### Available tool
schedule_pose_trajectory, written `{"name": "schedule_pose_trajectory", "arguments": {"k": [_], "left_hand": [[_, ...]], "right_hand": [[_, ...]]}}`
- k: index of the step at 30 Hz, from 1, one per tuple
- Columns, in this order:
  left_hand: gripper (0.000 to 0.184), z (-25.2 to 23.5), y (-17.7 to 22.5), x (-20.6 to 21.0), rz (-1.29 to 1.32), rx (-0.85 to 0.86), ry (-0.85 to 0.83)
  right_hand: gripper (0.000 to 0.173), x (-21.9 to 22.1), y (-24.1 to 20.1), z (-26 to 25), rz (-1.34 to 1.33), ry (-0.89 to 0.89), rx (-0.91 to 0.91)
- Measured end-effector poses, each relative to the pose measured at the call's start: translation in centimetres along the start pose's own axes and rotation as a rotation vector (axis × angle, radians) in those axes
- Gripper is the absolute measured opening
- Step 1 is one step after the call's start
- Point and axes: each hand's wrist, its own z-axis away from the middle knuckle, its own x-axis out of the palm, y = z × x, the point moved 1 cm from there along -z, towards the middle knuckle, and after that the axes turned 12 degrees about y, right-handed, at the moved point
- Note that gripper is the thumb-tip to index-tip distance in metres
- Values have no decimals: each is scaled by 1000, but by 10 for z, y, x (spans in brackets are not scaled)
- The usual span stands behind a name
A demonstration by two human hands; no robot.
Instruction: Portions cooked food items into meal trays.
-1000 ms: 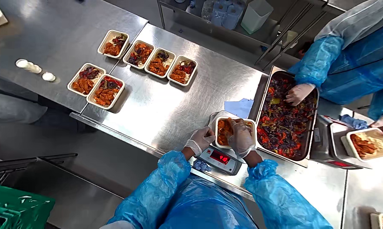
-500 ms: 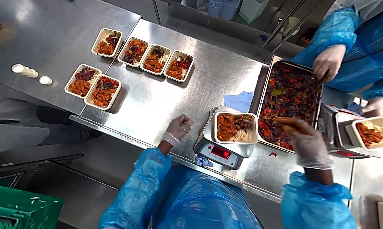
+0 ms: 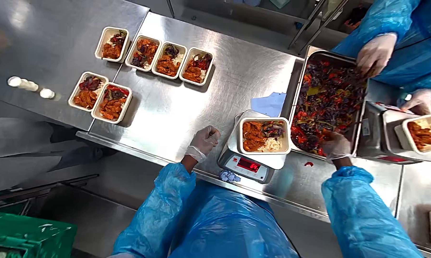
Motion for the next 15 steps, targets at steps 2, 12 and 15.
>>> {"name": "schedule_pose_trajectory", "arguments": {"k": [2, 12, 15], "left_hand": [[20, 18, 19, 9, -13, 4, -54], [19, 24, 28, 33, -21, 26, -115], [23, 21, 30, 25, -33, 32, -96]], "right_hand": [[41, 0, -6, -4, 64, -14, 7], [26, 26, -38, -20, 149, 83, -104], [18, -5, -33, -23, 1, 176, -46]]}}
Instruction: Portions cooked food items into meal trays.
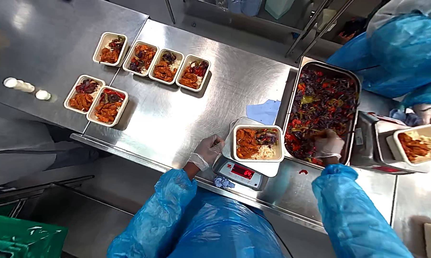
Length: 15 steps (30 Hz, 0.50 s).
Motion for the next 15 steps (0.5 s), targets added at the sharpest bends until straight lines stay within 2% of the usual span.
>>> {"name": "schedule_pose_trajectory", "arguments": {"k": [5, 9, 13, 15], "left_hand": [[24, 0, 0, -6, -22, -21, 17], [23, -6, -1, -3, -41, -27, 48], [22, -8, 4, 0, -29, -30, 72], [22, -6, 6, -2, -11, -29, 80]], "right_hand": [[22, -64, 16, 8, -480, 10, 150], [21, -97, 9, 11, -822, -40, 238], [22, -131, -29, 25, -1064, -153, 145], [24, -147, -55, 43, -1074, -215, 76]]}}
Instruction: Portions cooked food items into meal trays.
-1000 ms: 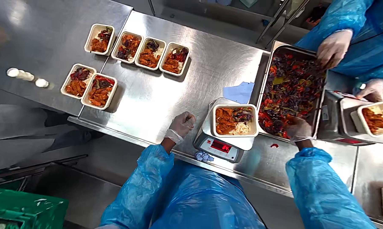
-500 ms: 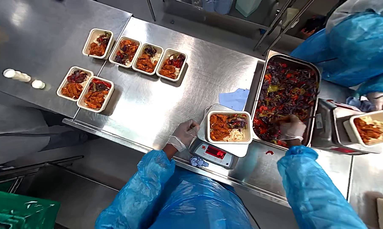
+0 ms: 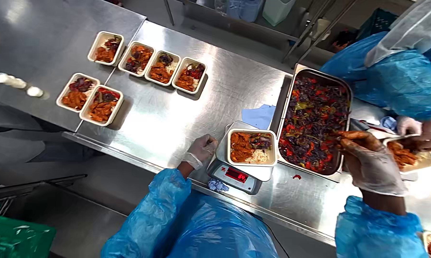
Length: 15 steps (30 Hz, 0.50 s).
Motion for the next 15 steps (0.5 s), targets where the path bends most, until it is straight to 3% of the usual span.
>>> {"name": "schedule_pose_trajectory", "arguments": {"k": [4, 7, 10, 12, 15], "left_hand": [[20, 8, -3, -4, 55, 5, 12], [22, -8, -27, 0, 46, -20, 1], [21, -13, -40, 2, 38, -31, 11], [21, -12, -40, -3, 31, -36, 35], [20, -7, -45, -14, 25, -51, 67]], "right_hand": [[25, 54, -21, 35, -16, -111, -33], [24, 103, 10, 47, 19, -258, -126], [22, 145, 53, 52, 462, -281, -384], [16, 146, 56, 59, 646, -279, -527], [18, 127, 32, 60, 665, -257, -591]]}}
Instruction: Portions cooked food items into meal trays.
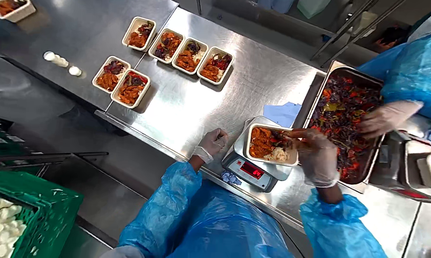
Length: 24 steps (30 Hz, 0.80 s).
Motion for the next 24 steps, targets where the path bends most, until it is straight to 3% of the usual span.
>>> {"name": "schedule_pose_trajectory", "arguments": {"k": [7, 12, 16, 21, 24], "left_hand": [[21, -1, -7, -15, 25, 16, 60], [21, -3, -6, -10, 33, -14, 44], [22, -3, -1, 8, 46, -23, -51], [30, -11, 24, 45, 10, -27, -158], [32, -20, 39, 62, -46, -33, -174]], "right_hand": [[17, -36, -3, -30, -95, 101, 181], [18, -43, -6, -14, -51, 76, 201], [17, -22, -3, -13, -39, 44, 134], [18, 42, 2, -20, -46, -38, 97], [18, 36, -2, -22, -30, -139, 102]]}}
